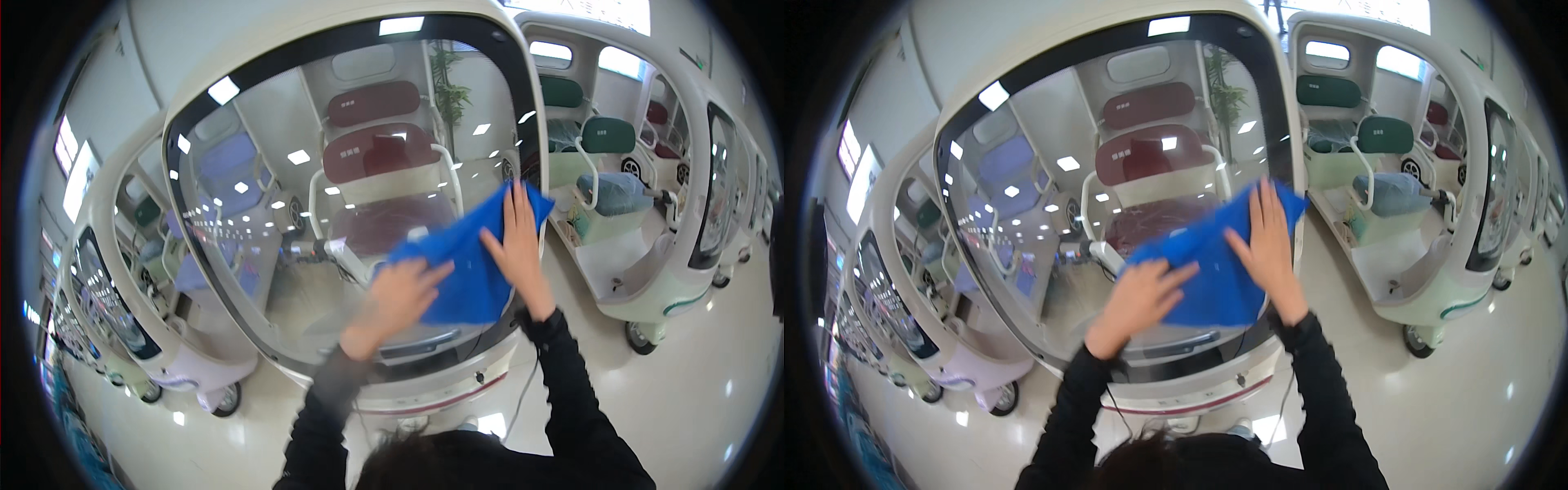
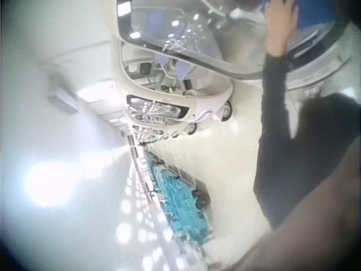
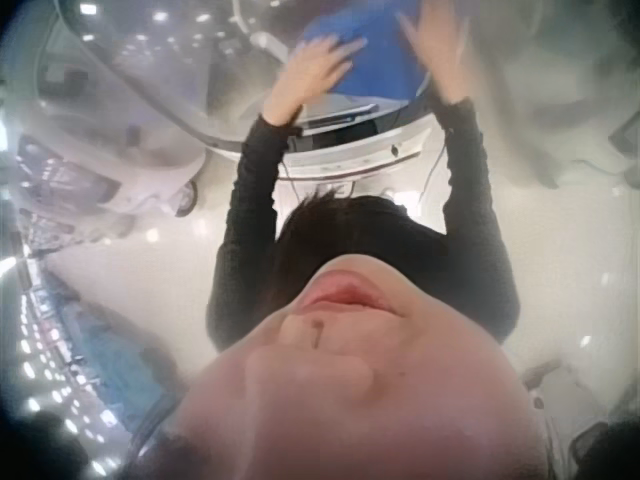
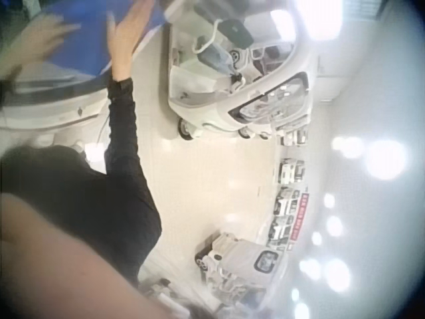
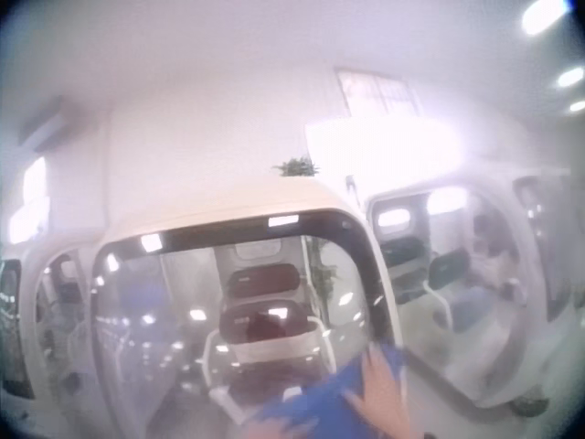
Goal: Cleaning the exterior and glass of several parked electric tricycles using a blue microfiber cloth.
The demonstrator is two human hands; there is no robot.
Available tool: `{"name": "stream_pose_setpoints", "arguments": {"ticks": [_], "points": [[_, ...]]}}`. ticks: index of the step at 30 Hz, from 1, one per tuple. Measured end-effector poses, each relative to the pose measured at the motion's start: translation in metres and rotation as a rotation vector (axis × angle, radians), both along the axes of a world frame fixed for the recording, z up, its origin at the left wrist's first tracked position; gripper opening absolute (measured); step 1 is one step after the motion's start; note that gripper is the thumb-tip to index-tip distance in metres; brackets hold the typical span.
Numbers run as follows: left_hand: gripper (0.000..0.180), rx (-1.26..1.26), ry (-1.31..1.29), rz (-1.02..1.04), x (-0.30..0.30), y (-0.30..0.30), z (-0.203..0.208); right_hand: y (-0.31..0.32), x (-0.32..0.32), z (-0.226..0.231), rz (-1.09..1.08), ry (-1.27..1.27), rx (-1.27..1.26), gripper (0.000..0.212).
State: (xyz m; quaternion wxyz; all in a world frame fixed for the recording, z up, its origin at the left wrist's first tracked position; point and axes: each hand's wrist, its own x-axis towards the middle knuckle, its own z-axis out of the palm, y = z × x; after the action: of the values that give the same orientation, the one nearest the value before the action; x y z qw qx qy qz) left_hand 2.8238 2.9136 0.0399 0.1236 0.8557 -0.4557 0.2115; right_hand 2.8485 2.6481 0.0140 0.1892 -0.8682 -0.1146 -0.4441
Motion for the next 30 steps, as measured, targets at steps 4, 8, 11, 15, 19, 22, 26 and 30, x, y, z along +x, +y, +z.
{"name": "stream_pose_setpoints", "arguments": {"ticks": [4, 8, 11, 15, 19, 22, 26, 30], "points": [[0.051, -0.113, -0.156, 0.015, 0.04, 0.028, 0.077, 0.022, 0.063, 0.124, 0.032, -0.138, -0.243, 0.079], [0.051, -0.149, -0.18, 0.056, 0.07, 0.07, 0.126, 0.077, 0.112, 0.2, 0.005, -0.239, -0.364, 0.078], [0.051, -0.185, -0.205, 0.174, 0.086, 0.12, 0.143, 0.132, 0.132, 0.219, -0.003, -0.334, -0.479, 0.079], [0.053, -0.263, -0.249, 0.223, 0.099, 0.192, 0.143, 0.213, 0.146, 0.229, 0.081, -0.479, -0.494, 0.078], [0.054, -0.329, -0.296, 0.257, 0.105, 0.266, 0.131, 0.298, 0.169, 0.234, 0.109, -0.562, -0.57, 0.077], [0.054, -0.402, -0.216, 0.298, 0.104, 0.313, 0.115, 0.358, 0.187, 0.235, 0.136, -0.604, -0.589, 0.077], [0.055, -0.448, -0.166, 0.355, 0.098, 0.354, 0.086, 0.431, 0.195, 0.234, 0.059, -0.505, -0.724, 0.079], [0.056, -0.496, -0.129, 0.487, 0.088, 0.379, 0.065, 0.485, 0.187, 0.226, 0.19, -0.379, -0.81, 0.077]]}}
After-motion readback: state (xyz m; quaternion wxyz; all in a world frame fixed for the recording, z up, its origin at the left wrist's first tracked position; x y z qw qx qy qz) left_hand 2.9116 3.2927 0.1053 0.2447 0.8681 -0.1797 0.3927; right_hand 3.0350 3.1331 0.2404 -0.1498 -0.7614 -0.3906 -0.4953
